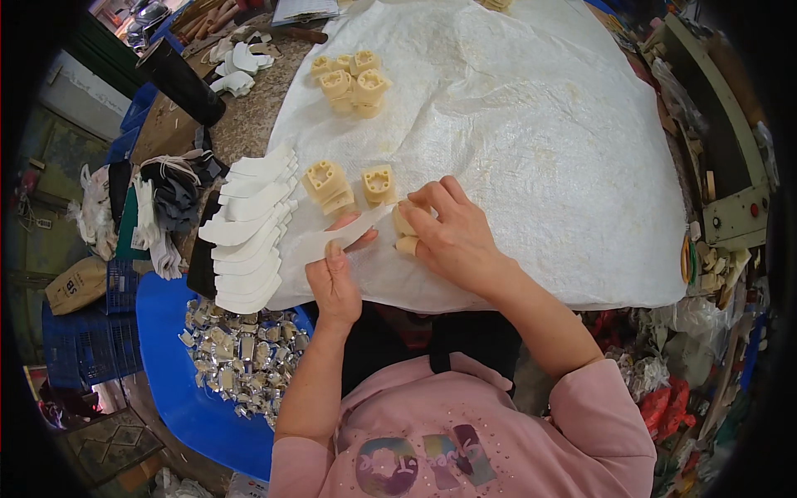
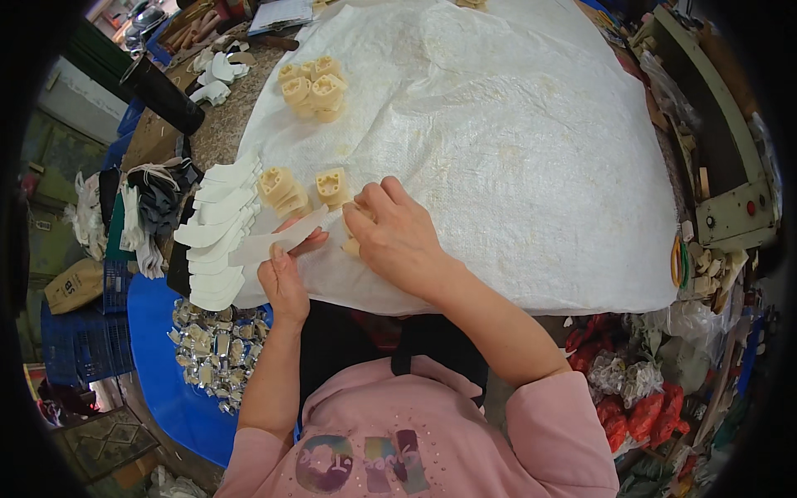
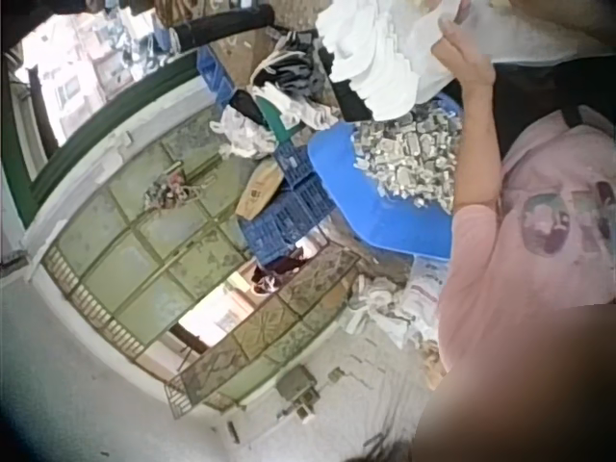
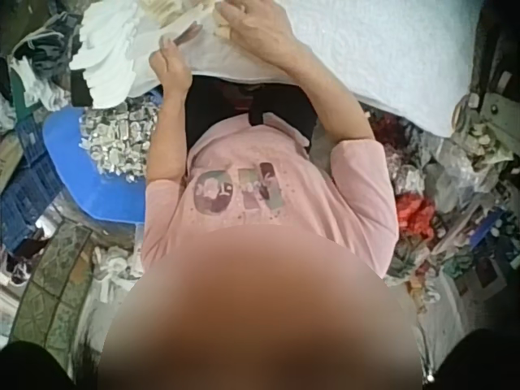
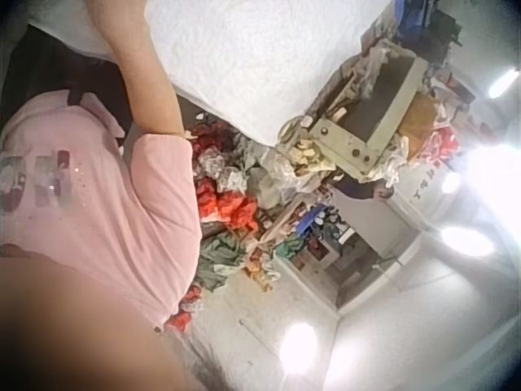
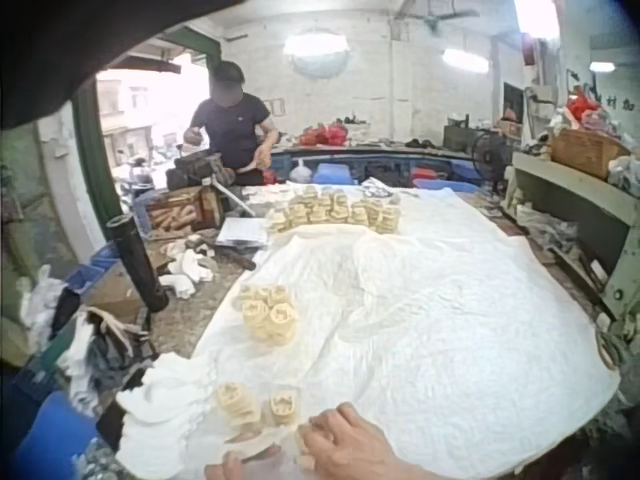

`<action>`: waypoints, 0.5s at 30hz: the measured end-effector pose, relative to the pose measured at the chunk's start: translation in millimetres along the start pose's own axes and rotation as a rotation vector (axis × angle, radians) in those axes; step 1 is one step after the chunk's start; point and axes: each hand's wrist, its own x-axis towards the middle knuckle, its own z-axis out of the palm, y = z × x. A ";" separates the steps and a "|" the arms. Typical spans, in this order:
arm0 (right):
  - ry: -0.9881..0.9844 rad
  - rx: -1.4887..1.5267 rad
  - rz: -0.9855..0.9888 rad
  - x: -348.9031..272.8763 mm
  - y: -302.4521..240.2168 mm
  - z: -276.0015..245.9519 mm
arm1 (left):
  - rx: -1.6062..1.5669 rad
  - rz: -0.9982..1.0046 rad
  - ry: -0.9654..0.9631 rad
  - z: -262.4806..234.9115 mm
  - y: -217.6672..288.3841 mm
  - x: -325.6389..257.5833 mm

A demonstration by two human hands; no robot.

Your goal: The recorder is attaching white synthetic material pieces and metal buckles to plastic shoe molds at a workshop workbench.

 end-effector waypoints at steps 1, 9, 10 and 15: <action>-0.009 -0.016 0.057 -0.3 -2.5 1.5 | -0.005 -0.001 -0.005 3.0 3.7 0.6; 0.067 0.467 0.435 -12.3 3.2 3.8 | 0.070 0.080 -0.184 30.2 28.7 1.8; 0.084 0.652 0.600 -14.8 3.7 3.8 | 0.028 0.039 -0.176 30.0 24.8 1.4; 0.069 0.042 0.348 -37.3 12.8 -5.6 | -0.263 -0.207 -0.087 24.0 21.8 0.8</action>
